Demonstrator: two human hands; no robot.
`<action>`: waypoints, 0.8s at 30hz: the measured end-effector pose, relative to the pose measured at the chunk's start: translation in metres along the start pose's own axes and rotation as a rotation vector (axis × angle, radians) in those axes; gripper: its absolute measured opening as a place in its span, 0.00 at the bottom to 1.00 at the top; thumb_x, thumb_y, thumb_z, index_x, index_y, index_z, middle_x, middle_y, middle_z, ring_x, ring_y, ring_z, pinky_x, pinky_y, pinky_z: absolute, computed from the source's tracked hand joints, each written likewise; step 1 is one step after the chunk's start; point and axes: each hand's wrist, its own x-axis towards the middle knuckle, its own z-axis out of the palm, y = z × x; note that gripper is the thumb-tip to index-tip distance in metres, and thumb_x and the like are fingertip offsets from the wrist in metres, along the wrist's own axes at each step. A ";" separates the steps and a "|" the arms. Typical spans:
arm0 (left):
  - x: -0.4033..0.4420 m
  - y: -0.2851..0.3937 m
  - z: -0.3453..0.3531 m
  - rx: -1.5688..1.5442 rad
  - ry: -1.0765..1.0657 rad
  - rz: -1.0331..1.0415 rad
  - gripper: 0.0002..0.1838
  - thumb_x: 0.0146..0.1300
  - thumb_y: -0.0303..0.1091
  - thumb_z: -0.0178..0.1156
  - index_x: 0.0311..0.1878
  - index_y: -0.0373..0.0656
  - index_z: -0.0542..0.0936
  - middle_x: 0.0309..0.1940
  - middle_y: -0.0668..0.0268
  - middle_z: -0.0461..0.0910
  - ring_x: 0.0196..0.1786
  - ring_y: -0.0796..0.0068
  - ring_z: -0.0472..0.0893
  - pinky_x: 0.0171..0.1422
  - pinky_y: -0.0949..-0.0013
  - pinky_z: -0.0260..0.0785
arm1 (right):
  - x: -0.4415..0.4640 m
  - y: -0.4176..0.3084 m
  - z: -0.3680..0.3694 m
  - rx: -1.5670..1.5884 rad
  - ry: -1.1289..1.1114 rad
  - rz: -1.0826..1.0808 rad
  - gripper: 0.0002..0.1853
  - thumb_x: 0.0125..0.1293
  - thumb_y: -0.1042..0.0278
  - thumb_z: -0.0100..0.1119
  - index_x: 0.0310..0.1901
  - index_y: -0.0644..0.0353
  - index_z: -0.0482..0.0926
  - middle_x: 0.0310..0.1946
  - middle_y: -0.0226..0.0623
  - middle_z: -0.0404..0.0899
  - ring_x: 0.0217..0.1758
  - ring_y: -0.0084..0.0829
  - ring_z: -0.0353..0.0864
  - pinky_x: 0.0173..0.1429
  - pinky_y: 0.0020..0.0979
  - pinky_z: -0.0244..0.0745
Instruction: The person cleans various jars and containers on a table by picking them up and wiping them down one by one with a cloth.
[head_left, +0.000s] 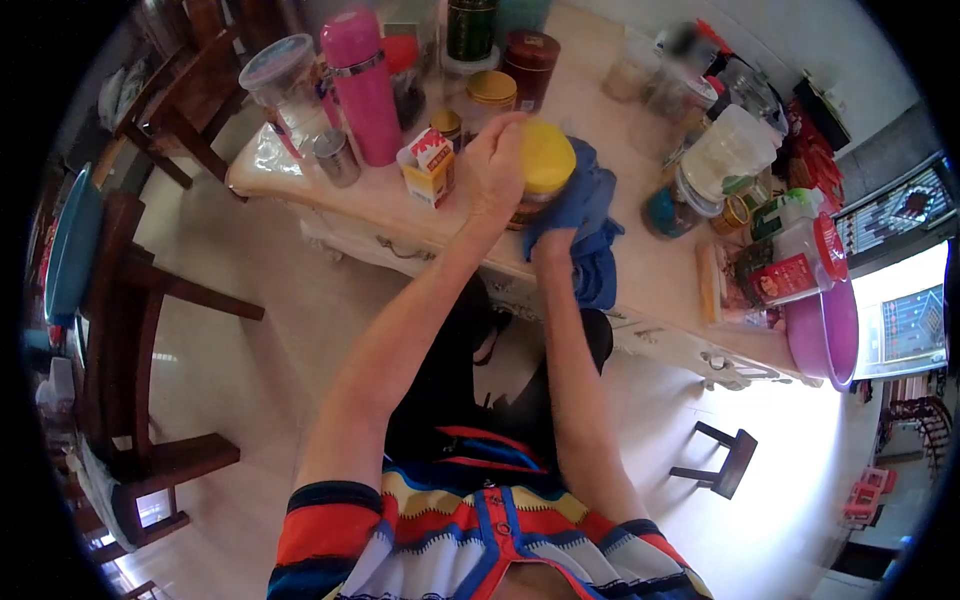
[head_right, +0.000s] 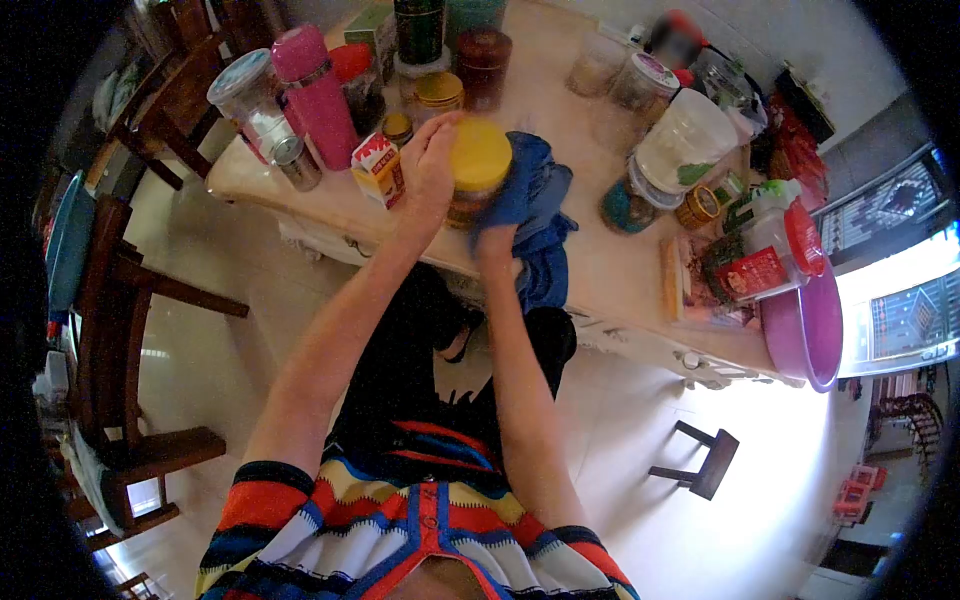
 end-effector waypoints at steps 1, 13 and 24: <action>0.000 0.000 0.001 -0.022 0.007 -0.003 0.14 0.66 0.32 0.48 0.46 0.33 0.79 0.38 0.66 0.78 0.41 0.78 0.75 0.47 0.77 0.67 | -0.010 0.012 -0.003 -0.164 -0.015 -0.087 0.22 0.72 0.55 0.42 0.59 0.63 0.67 0.58 0.37 0.70 0.60 0.33 0.69 0.63 0.32 0.63; 0.002 -0.007 -0.002 0.143 0.044 0.014 0.15 0.64 0.36 0.49 0.45 0.36 0.80 0.36 0.55 0.83 0.41 0.64 0.81 0.48 0.68 0.70 | 0.003 -0.055 0.025 -0.772 -0.161 -0.462 0.16 0.69 0.67 0.48 0.53 0.67 0.71 0.52 0.42 0.75 0.54 0.35 0.73 0.59 0.34 0.66; -0.001 -0.001 0.002 0.055 0.056 0.022 0.14 0.64 0.33 0.50 0.43 0.34 0.80 0.36 0.56 0.83 0.40 0.70 0.80 0.48 0.71 0.69 | 0.035 -0.004 -0.026 0.063 -0.031 0.113 0.21 0.71 0.63 0.46 0.60 0.67 0.64 0.58 0.40 0.69 0.59 0.34 0.67 0.64 0.32 0.61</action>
